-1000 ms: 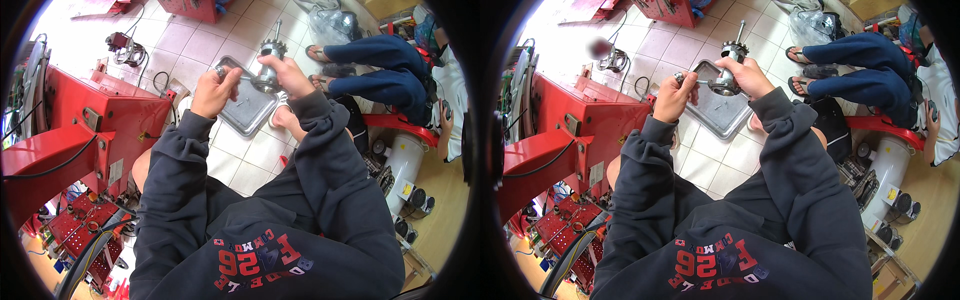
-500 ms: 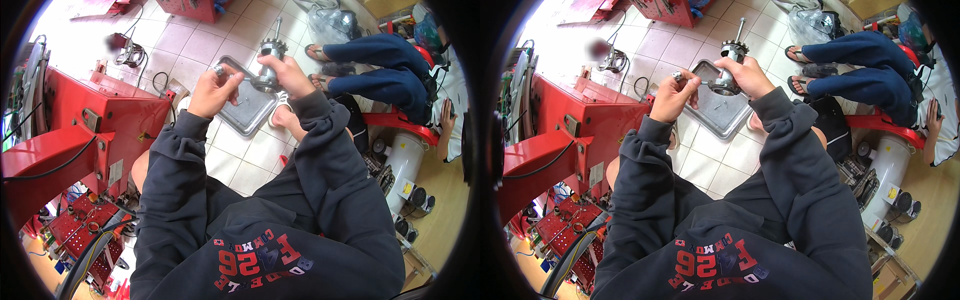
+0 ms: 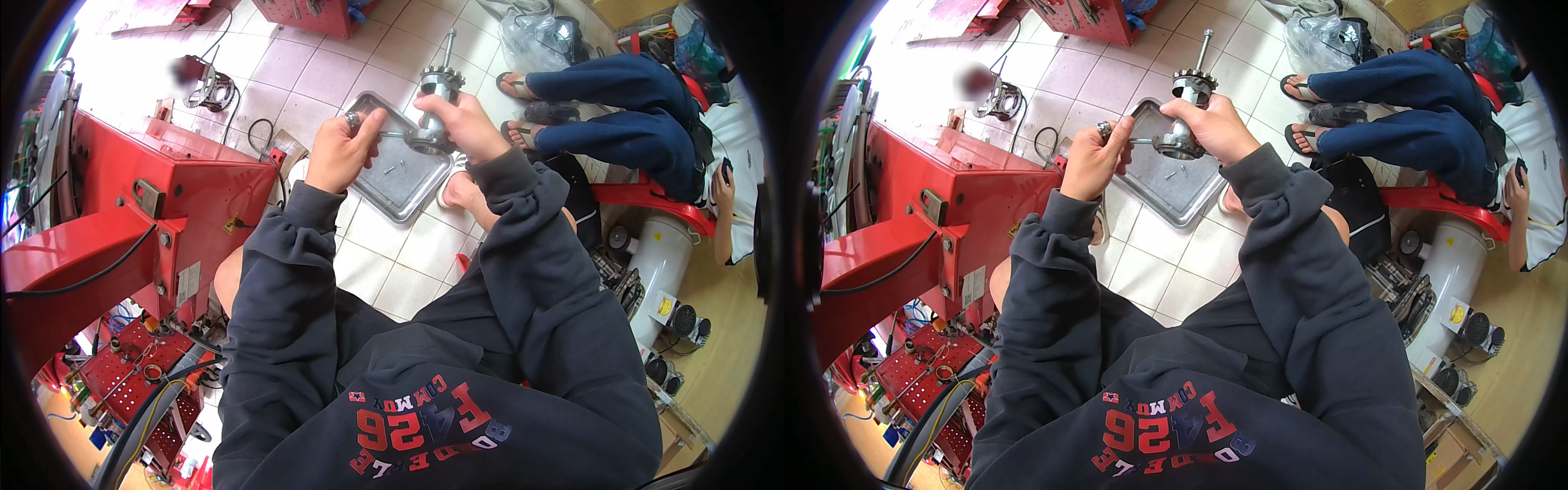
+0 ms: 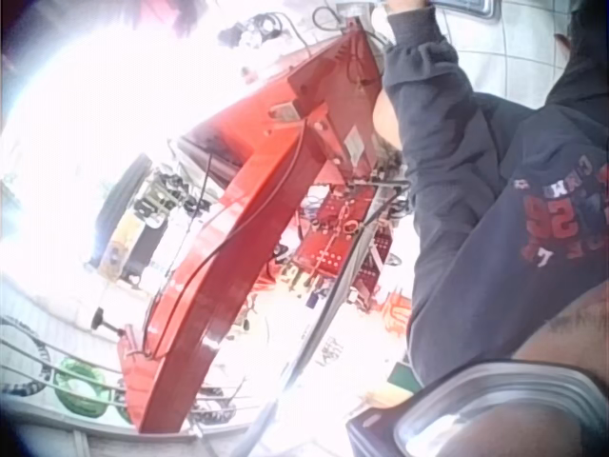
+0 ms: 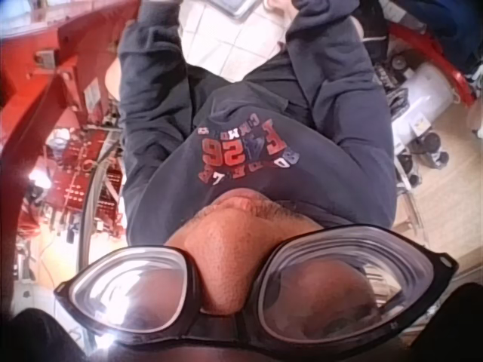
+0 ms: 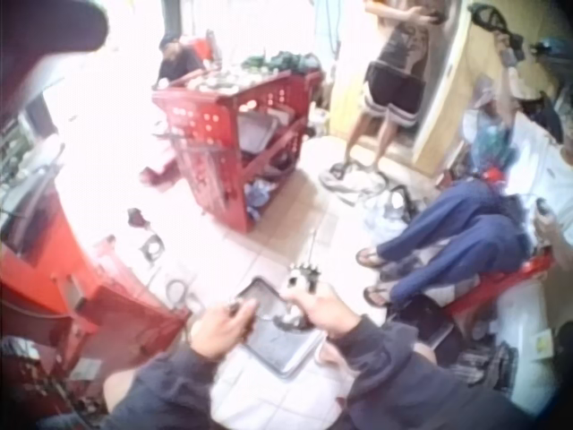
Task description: The person sits on the floor of a workshop and assembles a mechanical component, likely a carburetor, using a wrench and their hands. They manipulate small metal parts, tighten screws, and inspect the assembly while seated.
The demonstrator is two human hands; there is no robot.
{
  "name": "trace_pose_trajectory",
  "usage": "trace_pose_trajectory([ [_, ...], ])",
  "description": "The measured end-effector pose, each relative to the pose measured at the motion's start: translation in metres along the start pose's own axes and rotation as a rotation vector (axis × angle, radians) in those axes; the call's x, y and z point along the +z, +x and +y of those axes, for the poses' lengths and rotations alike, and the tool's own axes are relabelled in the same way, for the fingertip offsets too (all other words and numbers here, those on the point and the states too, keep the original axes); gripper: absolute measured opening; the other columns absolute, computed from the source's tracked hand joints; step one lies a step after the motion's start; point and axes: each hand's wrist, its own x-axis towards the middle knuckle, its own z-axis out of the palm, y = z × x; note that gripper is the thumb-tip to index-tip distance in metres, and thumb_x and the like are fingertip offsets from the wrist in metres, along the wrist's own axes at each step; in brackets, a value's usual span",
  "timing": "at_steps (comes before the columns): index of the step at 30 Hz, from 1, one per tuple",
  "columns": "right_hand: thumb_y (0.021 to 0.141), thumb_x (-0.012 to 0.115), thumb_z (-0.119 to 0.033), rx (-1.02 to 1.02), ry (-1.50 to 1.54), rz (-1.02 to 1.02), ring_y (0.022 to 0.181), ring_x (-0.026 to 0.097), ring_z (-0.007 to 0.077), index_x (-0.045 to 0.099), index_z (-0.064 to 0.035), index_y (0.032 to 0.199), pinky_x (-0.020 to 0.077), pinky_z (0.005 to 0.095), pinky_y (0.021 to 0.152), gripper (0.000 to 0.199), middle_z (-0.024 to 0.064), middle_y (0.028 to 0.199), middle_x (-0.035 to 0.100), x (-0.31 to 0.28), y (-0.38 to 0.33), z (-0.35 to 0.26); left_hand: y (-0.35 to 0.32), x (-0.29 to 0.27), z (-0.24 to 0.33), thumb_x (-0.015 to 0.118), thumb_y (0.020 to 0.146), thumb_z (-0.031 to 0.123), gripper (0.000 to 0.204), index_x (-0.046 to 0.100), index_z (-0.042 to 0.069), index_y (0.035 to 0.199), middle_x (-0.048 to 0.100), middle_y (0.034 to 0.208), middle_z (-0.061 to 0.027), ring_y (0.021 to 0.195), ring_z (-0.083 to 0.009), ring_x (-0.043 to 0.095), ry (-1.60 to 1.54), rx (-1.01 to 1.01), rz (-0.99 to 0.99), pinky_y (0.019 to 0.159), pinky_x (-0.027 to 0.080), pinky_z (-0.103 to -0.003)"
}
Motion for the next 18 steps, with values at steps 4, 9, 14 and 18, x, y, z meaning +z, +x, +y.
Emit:
trace_pose_trajectory([
  [4,0.084,0.068,-0.032,0.0,0.042,-0.013,0.068,0.059,0.0091,0.063,-0.0058,0.101,0.0467,0.023,0.061,0.032,0.0023,0.08,0.063,0.0,-0.002,0.0,0.001,0.004,0.004,0.051,0.101,0.034,0.037,0.058,-0.001,0.108,0.058,0.079,-0.0042,0.06,-0.0069,0.054,-0.122,0.027,0.011,0.058,0.045,-0.022],
  [9,0.084,0.069,-0.025,-0.114,0.064,0.001,0.069,0.061,0.0101,0.063,-0.0053,0.094,0.0483,0.0249,0.06,0.023,0.0018,0.079,0.064,-0.004,0.008,0.009,-0.005,0.005,0.002,0.061,0.095,0.016,0.018,0.057,0.002,0.106,0.057,0.088,-0.001,0.073,-0.0071,0.055,-0.183,0.193,-0.031,0.067,0.048,-0.023],
  [14,0.083,0.07,-0.027,-0.075,0.157,-0.023,0.06,0.054,0.0068,0.062,-0.0081,0.086,0.042,0.023,0.053,0.02,-0.002,0.072,0.059,-0.008,0.005,0.002,0.0,0.004,0.006,0.059,0.097,0.019,0.018,0.059,0.001,0.092,0.061,0.072,-0.0017,0.062,-0.0072,0.055,-0.122,0.197,-0.039,0.057,0.044,-0.022],
  [18,0.082,0.07,-0.022,-0.106,0.179,-0.004,0.061,0.054,0.0073,0.062,-0.0072,0.084,0.0436,0.0253,0.056,0.017,-0.0024,0.072,0.059,-0.007,0.003,0.002,0.003,0.014,0.003,0.051,0.101,0.025,0.028,0.061,0.001,0.09,0.06,0.065,-0.0024,0.058,-0.0079,0.054,-0.106,0.173,0.03,0.057,0.043,-0.022],
])
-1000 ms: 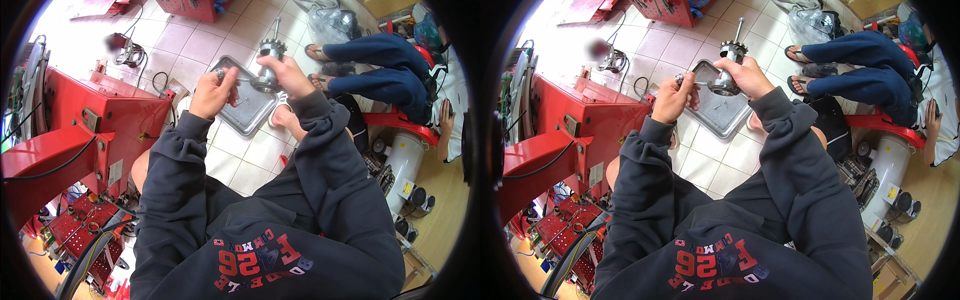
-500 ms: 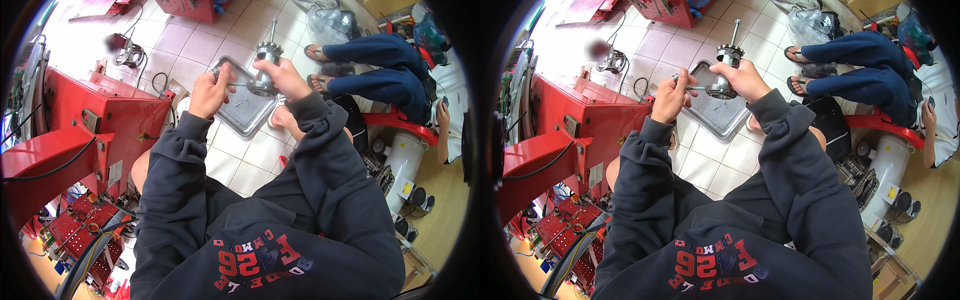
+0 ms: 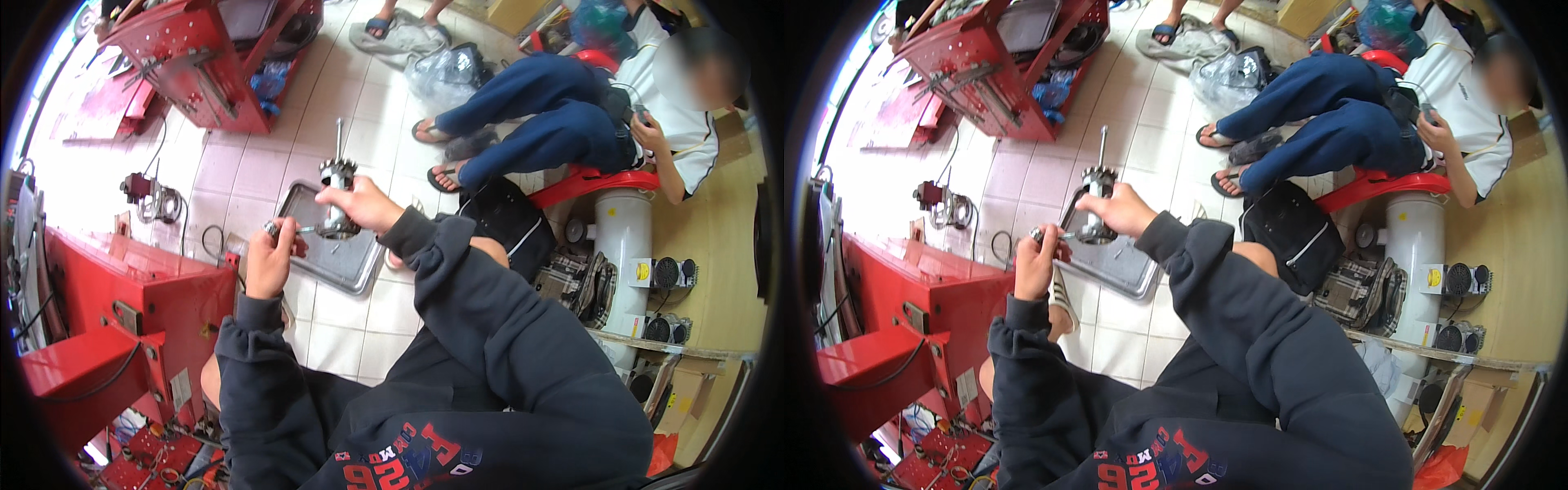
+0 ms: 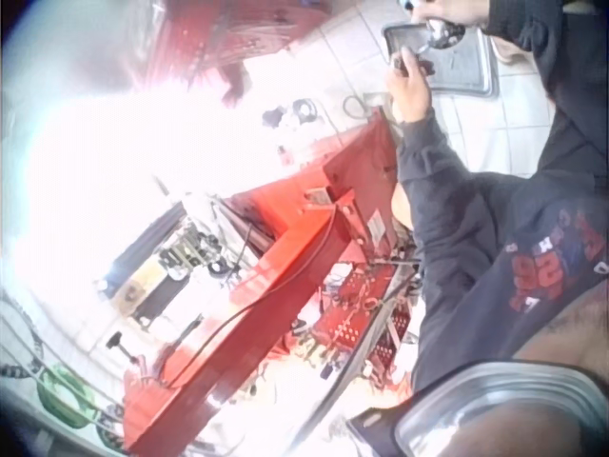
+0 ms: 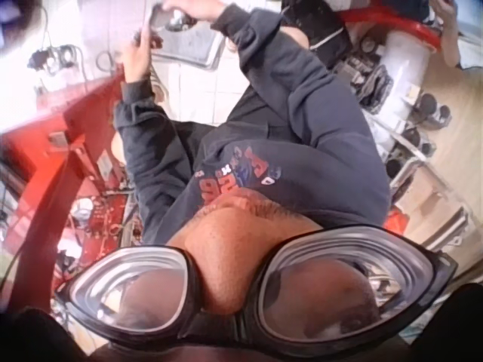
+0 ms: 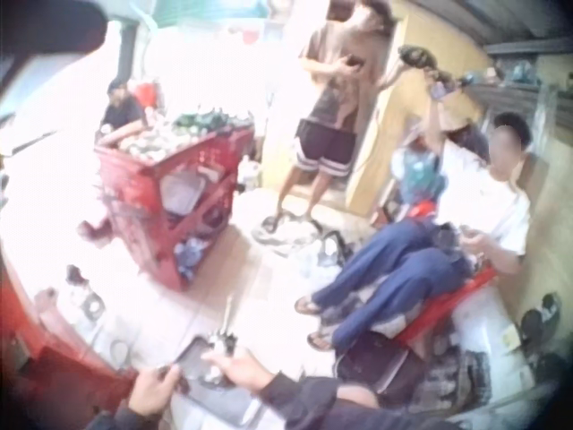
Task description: The person sits on the floor of a workshop and assembles a mechanical component, likely a carburetor, using a wrench and their hands. They manipulate small metal parts, tighten screws, and inspect the assembly while seated.
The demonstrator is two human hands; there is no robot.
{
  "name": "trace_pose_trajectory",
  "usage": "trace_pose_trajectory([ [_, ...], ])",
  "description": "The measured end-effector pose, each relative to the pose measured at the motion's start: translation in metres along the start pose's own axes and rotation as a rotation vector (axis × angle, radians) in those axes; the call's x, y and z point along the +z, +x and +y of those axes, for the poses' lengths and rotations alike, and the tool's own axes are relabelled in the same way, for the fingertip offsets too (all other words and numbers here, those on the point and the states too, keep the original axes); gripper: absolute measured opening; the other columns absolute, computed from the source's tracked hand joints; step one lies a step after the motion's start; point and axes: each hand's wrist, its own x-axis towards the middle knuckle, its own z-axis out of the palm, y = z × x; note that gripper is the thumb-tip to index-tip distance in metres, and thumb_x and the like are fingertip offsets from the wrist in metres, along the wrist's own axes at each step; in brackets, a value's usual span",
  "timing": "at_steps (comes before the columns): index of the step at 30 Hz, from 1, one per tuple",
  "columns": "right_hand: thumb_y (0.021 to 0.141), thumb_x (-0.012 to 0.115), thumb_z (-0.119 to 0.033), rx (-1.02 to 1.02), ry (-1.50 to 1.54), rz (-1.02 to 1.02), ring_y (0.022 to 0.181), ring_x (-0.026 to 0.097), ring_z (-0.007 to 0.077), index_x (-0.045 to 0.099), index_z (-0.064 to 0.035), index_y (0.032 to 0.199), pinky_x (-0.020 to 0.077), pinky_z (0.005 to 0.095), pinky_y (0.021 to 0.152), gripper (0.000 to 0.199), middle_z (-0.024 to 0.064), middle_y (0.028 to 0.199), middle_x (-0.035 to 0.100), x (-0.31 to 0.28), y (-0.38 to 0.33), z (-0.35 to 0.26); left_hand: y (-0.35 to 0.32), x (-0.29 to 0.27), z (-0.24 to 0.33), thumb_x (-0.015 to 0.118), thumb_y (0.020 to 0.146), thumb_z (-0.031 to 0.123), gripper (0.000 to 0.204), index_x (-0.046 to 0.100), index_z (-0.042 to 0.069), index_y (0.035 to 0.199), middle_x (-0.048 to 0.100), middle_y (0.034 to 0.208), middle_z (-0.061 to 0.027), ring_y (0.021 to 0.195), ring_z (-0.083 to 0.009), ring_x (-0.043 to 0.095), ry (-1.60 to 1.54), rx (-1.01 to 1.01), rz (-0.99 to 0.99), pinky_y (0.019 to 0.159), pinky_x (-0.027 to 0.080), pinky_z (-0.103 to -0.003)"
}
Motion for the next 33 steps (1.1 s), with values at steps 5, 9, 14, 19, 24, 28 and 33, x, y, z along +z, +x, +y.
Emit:
trace_pose_trajectory([
  [5,0.081,0.07,-0.022,0.024,0.011,0.007,0.063,0.055,0.0092,0.064,-0.0038,0.085,0.0458,0.0277,0.059,0.02,-0.0002,0.072,0.061,0.003,-0.003,-0.005,-0.007,0.002,0.009,0.055,0.097,0.012,0.021,0.053,0.001,0.115,0.06,0.084,-0.0051,0.077,-0.01,0.06,-0.116,0.076,-0.073,0.064,0.048,-0.024],
  [9,0.08,0.071,-0.026,0.035,-0.04,0.051,0.061,0.055,0.0089,0.065,-0.0044,0.084,0.0456,0.0277,0.056,0.023,-0.0006,0.071,0.06,-0.002,0.002,-0.002,-0.009,-0.003,0.011,0.055,0.094,0.002,0.024,0.049,0.001,0.116,0.059,0.092,-0.0073,0.084,-0.0148,0.061,-0.203,0.079,-0.1,0.071,0.054,-0.029],
  [14,0.083,0.071,-0.023,-0.015,0.005,0.028,0.061,0.053,0.0062,0.061,-0.0089,0.086,0.0441,0.0253,0.056,0.017,-0.0039,0.072,0.057,-0.004,-0.001,-0.002,-0.003,0.001,0.009,0.05,0.099,0.011,0.014,0.053,-0.002,0.101,0.063,0.078,-0.0088,0.07,-0.016,0.063,-0.146,0.046,-0.077,0.066,0.054,-0.028],
  [19,0.082,0.072,-0.024,-0.018,0.028,0.037,0.058,0.053,0.0069,0.059,-0.0078,0.083,0.0435,0.025,0.054,0.021,-0.0024,0.068,0.056,-0.005,0.0,-0.004,0.001,0.0,0.006,0.049,0.101,0.023,0.03,0.053,0.004,0.079,0.056,0.063,-0.0029,0.052,-0.0108,0.054,-0.043,0.012,-0.008,0.049,0.046,-0.026],
  [24,0.079,0.073,-0.025,-0.066,-0.125,0.04,0.057,0.051,0.01,0.061,-0.0032,0.072,0.0446,0.0297,0.055,0.026,0.001,0.064,0.057,-0.003,0.0,0.0,0.002,0.004,-0.004,0.048,0.101,0.03,0.042,0.046,0.011,0.064,0.042,0.051,0.0018,0.038,-0.0088,0.04,-0.07,-0.113,0.058,0.037,0.038,-0.027],
  [28,0.077,0.074,-0.024,-0.119,-0.129,0.035,0.059,0.051,0.011,0.06,-0.0024,0.075,0.0456,0.0309,0.058,0.026,0.0016,0.065,0.057,-0.001,-0.004,0.001,0.005,-0.002,-0.019,0.051,0.099,0.032,0.043,0.045,0.011,0.062,0.041,0.05,0.0015,0.036,-0.011,0.038,-0.14,-0.188,0.034,0.035,0.038,-0.03],
  [33,0.072,0.076,-0.028,-0.282,-0.332,0.105,0.07,0.057,0.0172,0.058,0.0026,0.088,0.0485,0.0335,0.066,0.039,0.0088,0.076,0.061,-0.003,-0.003,0.004,0.008,-0.006,-0.02,0.052,0.098,0.033,0.043,0.046,0.01,0.063,0.041,0.05,0.001,0.037,-0.0126,0.042,-0.154,-0.356,-0.021,0.036,0.04,-0.031],
])
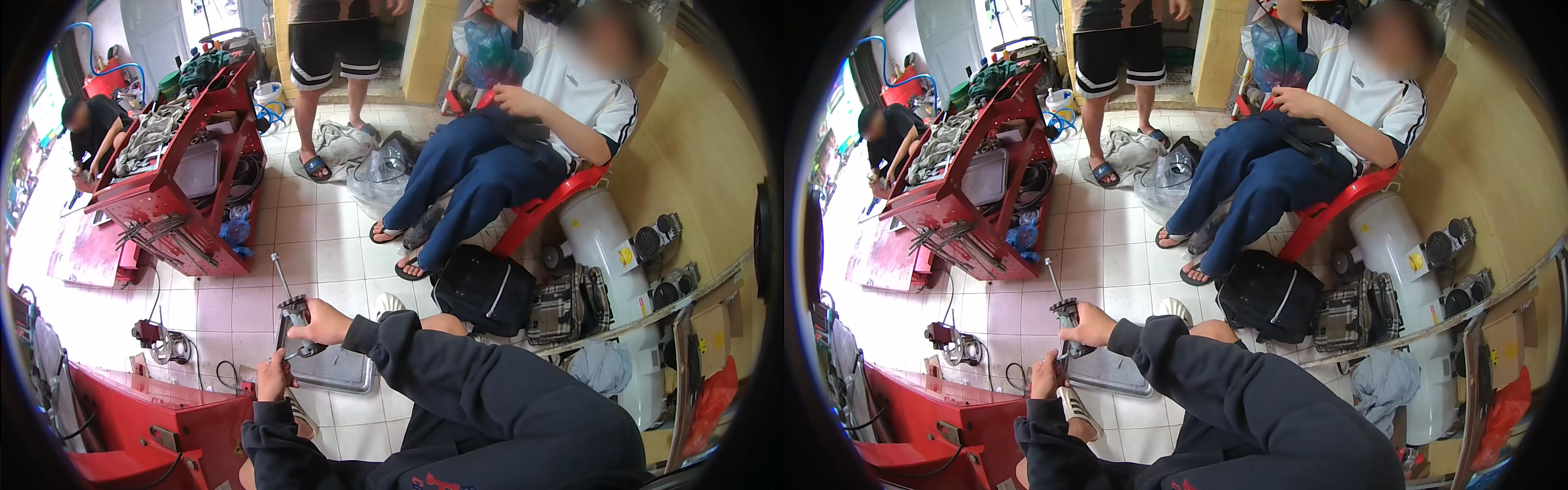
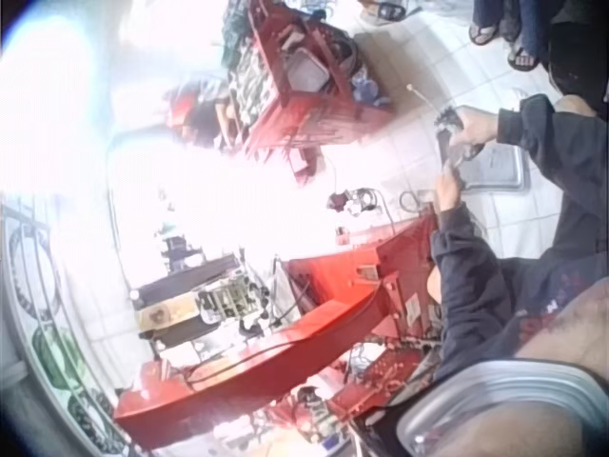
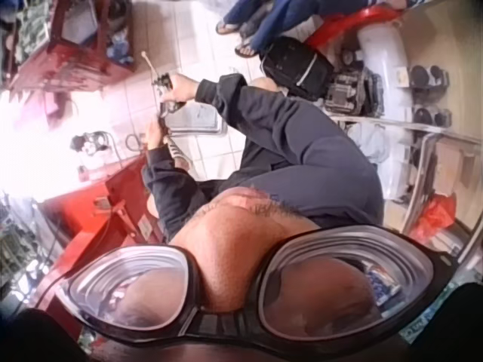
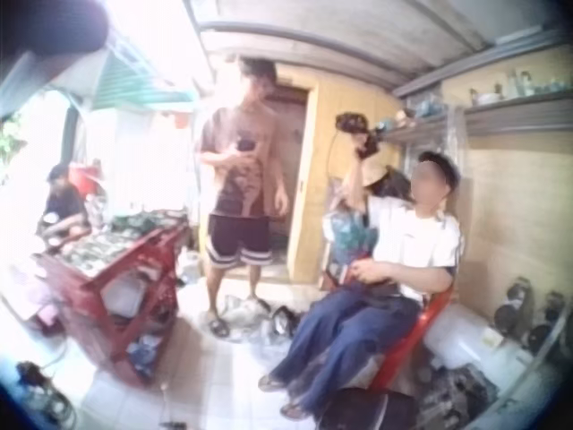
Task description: The person sits on the floor of a workshop and assembles a mechanical component, likely a carburetor, using a wrench and their hands. They manipulate small metal parts, tighten screws, and inspect the assembly while seated.
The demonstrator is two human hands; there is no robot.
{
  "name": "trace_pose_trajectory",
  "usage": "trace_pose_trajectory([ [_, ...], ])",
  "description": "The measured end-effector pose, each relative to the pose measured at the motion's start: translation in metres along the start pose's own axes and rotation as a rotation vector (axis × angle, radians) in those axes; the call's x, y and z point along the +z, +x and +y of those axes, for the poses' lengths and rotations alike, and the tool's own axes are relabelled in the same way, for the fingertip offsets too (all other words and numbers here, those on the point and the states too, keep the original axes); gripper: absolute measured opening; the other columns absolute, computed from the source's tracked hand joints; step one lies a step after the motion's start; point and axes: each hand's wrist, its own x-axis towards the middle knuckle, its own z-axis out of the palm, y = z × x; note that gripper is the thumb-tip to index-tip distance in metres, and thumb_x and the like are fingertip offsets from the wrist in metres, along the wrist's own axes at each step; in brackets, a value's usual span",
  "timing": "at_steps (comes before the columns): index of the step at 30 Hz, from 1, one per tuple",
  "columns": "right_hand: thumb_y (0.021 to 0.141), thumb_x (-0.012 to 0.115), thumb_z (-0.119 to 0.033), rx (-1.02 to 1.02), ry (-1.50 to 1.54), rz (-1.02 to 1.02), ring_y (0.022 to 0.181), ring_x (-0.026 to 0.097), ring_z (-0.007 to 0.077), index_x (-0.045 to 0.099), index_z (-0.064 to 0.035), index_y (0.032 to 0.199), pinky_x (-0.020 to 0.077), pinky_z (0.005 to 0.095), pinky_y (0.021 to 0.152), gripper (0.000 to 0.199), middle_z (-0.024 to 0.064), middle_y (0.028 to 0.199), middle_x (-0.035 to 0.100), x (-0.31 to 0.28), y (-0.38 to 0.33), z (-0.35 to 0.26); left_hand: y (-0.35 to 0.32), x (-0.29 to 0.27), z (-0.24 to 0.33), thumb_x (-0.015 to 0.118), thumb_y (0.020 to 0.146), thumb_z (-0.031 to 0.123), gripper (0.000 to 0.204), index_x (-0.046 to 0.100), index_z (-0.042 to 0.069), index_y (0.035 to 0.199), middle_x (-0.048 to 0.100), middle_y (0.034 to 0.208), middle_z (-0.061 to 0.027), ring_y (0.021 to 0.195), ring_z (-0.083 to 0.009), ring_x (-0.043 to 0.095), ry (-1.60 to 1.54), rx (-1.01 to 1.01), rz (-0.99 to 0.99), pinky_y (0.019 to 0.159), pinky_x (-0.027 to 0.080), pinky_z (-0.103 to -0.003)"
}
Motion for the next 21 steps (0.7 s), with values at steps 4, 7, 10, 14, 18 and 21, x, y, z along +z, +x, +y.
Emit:
trace_pose_trajectory([
  [4,0.072,0.076,-0.027,0.021,-0.125,0.006,0.076,0.059,0.0193,0.057,0.0035,0.098,0.0495,0.0334,0.072,0.044,0.0116,0.085,0.063,-0.002,-0.003,-0.008,-0.002,0.007,0.0,0.049,0.1,0.034,0.039,0.054,0.005,0.076,0.046,0.052,-0.0008,0.044,-0.0138,0.05,-0.015,0.039,-0.005,0.046,0.046,-0.028],
  [7,0.073,0.076,-0.024,0.013,-0.108,-0.001,0.078,0.058,0.0176,0.057,0.0036,0.102,0.0494,0.0322,0.074,0.044,0.0105,0.087,0.063,-0.004,-0.001,-0.01,-0.004,0.009,0.0,0.047,0.102,0.035,0.034,0.054,0.003,0.095,0.053,0.062,-0.0035,0.051,-0.0139,0.054,-0.04,0.152,-0.052,0.052,0.049,-0.027],
  [10,0.074,0.075,-0.022,-0.012,-0.027,-0.012,0.074,0.056,0.0141,0.058,0.0029,0.1,0.0487,0.0305,0.07,0.04,0.0071,0.083,0.062,-0.004,0.002,-0.005,-0.003,0.011,0.002,0.046,0.103,0.028,0.022,0.05,0.007,0.105,0.055,0.068,-0.0042,0.058,-0.0129,0.056,-0.101,0.264,-0.124,0.057,0.05,-0.027],
  [14,0.077,0.074,-0.02,0.101,0.106,-0.075,0.063,0.051,0.0088,0.06,0.0001,0.089,0.0448,0.0275,0.058,0.027,0.0011,0.072,0.059,-0.009,0.006,-0.004,-0.006,0.012,0.005,0.046,0.103,0.025,0.018,0.047,0.007,0.106,0.056,0.072,-0.0045,0.061,-0.0136,0.057,-0.174,0.319,-0.198,0.059,0.051,-0.028],
  [18,0.077,0.072,-0.021,0.105,0.177,-0.041,0.057,0.048,0.0097,0.057,-0.0035,0.072,0.0428,0.0307,0.054,0.023,-0.0002,0.062,0.054,-0.008,0.002,-0.015,-0.004,0.007,0.002,0.047,0.103,0.024,0.018,0.045,0.006,0.103,0.058,0.074,-0.0075,0.064,-0.0172,0.061,-0.119,0.324,-0.19,0.058,0.052,-0.028],
  [21,0.077,0.071,-0.02,0.098,0.146,-0.033,0.057,0.048,0.0102,0.058,-0.0032,0.072,0.0433,0.0309,0.054,0.023,0.0006,0.063,0.055,-0.005,0.0,-0.013,-0.007,0.013,0.007,0.045,0.103,0.029,0.031,0.049,0.004,0.086,0.055,0.061,-0.0057,0.052,-0.0157,0.057,0.003,0.289,-0.085,0.049,0.05,-0.028],
])
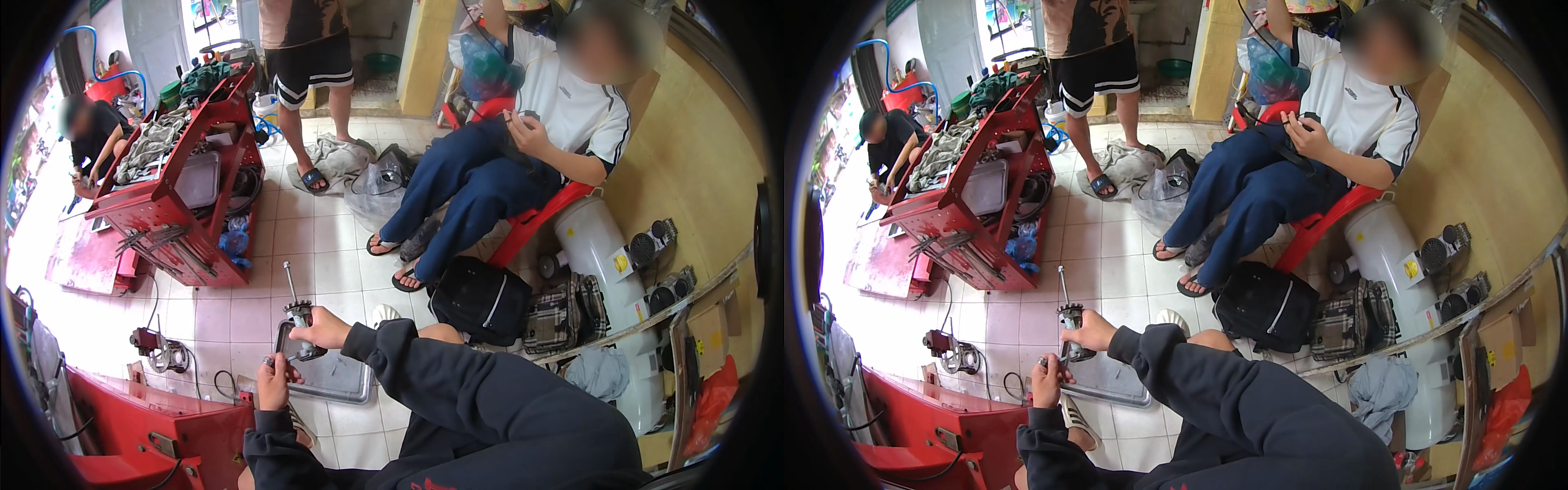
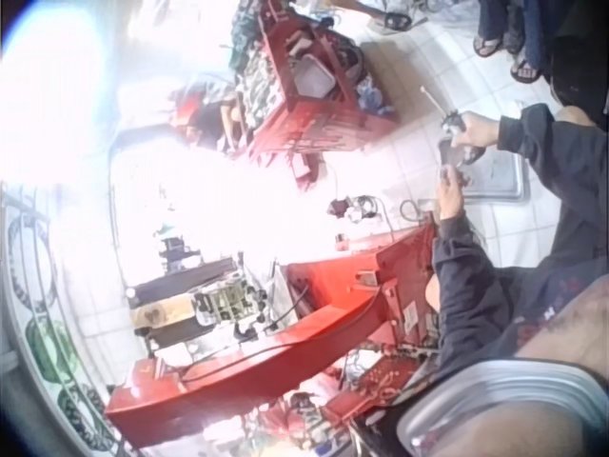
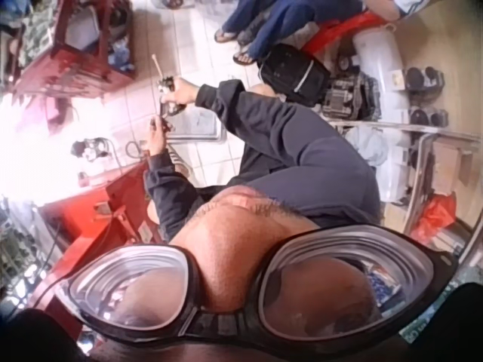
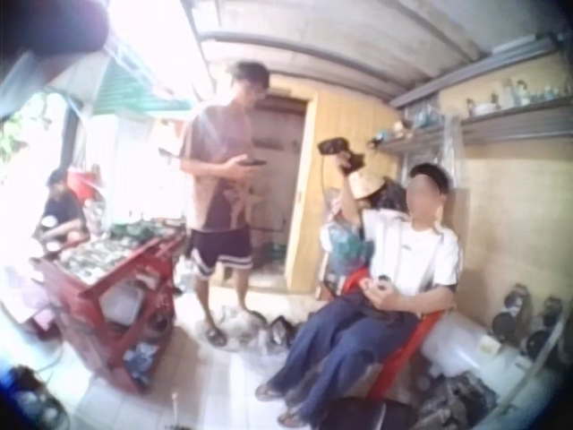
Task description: The person sits on the floor of a workshop and assembles a mechanical component, likely a carburetor, using a wrench and their hands. They manipulate small metal parts, tighten screws, and inspect the assembly while seated.
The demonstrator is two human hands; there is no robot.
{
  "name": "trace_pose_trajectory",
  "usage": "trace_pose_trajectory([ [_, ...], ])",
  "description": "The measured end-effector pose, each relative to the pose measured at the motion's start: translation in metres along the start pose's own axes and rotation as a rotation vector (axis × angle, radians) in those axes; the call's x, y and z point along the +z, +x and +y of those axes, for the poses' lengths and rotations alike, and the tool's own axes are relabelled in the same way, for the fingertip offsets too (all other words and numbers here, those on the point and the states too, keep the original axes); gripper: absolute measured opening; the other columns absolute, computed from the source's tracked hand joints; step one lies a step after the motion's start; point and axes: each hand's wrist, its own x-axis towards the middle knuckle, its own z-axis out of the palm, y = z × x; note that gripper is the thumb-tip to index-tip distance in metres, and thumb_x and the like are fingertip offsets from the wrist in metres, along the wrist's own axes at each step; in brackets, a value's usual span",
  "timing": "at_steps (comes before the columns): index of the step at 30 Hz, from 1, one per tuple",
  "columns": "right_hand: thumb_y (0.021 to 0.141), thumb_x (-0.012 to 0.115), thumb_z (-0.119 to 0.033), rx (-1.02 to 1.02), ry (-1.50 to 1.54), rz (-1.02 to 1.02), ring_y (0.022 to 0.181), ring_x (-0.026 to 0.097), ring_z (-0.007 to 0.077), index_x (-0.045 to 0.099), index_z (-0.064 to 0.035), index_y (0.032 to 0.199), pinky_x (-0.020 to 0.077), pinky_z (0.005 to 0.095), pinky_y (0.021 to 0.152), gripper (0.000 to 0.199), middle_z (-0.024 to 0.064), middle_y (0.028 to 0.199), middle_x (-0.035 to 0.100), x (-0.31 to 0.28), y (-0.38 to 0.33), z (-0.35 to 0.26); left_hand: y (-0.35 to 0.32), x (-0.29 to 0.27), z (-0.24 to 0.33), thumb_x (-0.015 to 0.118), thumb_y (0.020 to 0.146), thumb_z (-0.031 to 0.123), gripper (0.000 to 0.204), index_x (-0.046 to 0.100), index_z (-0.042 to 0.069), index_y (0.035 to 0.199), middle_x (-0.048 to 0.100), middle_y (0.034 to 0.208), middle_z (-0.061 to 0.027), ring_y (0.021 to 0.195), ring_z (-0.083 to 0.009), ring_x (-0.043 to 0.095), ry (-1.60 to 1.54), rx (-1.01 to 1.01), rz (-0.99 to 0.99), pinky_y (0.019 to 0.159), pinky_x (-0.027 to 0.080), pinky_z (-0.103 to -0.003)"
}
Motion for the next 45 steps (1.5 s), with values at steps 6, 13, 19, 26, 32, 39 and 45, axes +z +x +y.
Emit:
trace_pose_trajectory([
  [6,0.075,0.072,-0.021,-0.049,-0.01,-0.021,0.059,0.052,0.0122,0.06,-0.0002,0.077,0.0457,0.0316,0.057,0.024,0.0036,0.065,0.058,0.007,-0.001,0.015,0.0,-0.006,-0.006,0.049,0.101,0.032,0.046,0.047,0.009,0.061,0.047,0.047,-0.0031,0.037,-0.0133,0.047,0.174,-0.106,0.052,0.035,0.039,-0.029],
  [13,0.07,0.076,-0.02,-0.164,-0.207,-0.086,0.069,0.055,0.0132,0.058,0.0015,0.094,0.0478,0.0311,0.064,0.036,0.0066,0.075,0.06,0.004,0.0,0.013,0.006,-0.022,-0.004,0.06,0.093,0.042,0.049,0.045,0.01,0.059,0.042,0.046,-0.003,0.035,-0.0163,0.043,0.084,-0.634,-0.04,0.034,0.036,-0.032],
  [19,0.073,0.08,-0.022,-0.326,-0.079,-0.053,0.083,0.054,0.0123,0.051,-0.0013,0.123,0.0497,0.0308,0.076,0.061,0.0048,0.093,0.06,-0.002,0.022,0.025,0.017,-0.041,-0.02,0.055,0.096,0.044,0.052,0.059,0.001,0.066,0.055,0.052,-0.0082,0.041,-0.0171,0.053,0.334,-0.179,0.098,0.04,0.041,-0.032],
  [26,0.082,0.07,-0.023,0.165,0.025,-0.057,0.062,0.058,0.0098,0.065,-0.0027,0.095,0.0454,0.0256,0.056,0.024,0.0022,0.075,0.063,0.008,0.019,0.017,0.03,-0.067,-0.227,0.068,0.088,0.022,0.02,0.06,0.004,0.084,0.062,0.069,-0.0062,0.054,-0.0166,0.062,-0.022,-0.586,0.396,0.044,0.048,-0.029],
  [32,0.084,0.068,-0.024,0.165,0.075,-0.078,0.07,0.058,0.0092,0.062,-0.0042,0.098,0.0451,0.0243,0.061,0.025,0.002,0.081,0.062,-0.008,0.014,0.008,0.029,-0.027,-0.343,0.066,0.086,0.011,0.01,0.058,0.006,0.083,0.066,0.072,-0.0071,0.055,-0.016,0.064,-0.003,-0.7,0.518,0.043,0.043,-0.029],
  [39,0.081,0.07,-0.02,0.155,0.141,-0.039,0.064,0.057,0.0103,0.064,-0.0031,0.084,0.0473,0.0272,0.06,0.019,0.0017,0.073,0.062,-0.016,0.015,0.014,0.057,-0.008,-0.263,0.057,0.093,0.018,0.043,0.042,0.007,0.132,0.069,0.097,-0.0107,0.06,-0.0185,0.066,-0.063,-0.672,0.344,0.046,0.044,-0.027],
  [45,0.083,0.069,-0.023,0.174,0.168,-0.096,0.07,0.059,0.01,0.064,-0.0049,0.089,0.0477,0.0262,0.062,0.02,0.0022,0.079,0.063,0.004,0.014,0.007,0.045,-0.047,-0.124,0.043,0.103,0.03,0.035,0.053,0.005,0.125,0.066,0.09,-0.0096,0.062,-0.0166,0.062,0.076,-0.519,-0.016,0.052,0.043,-0.025],
])
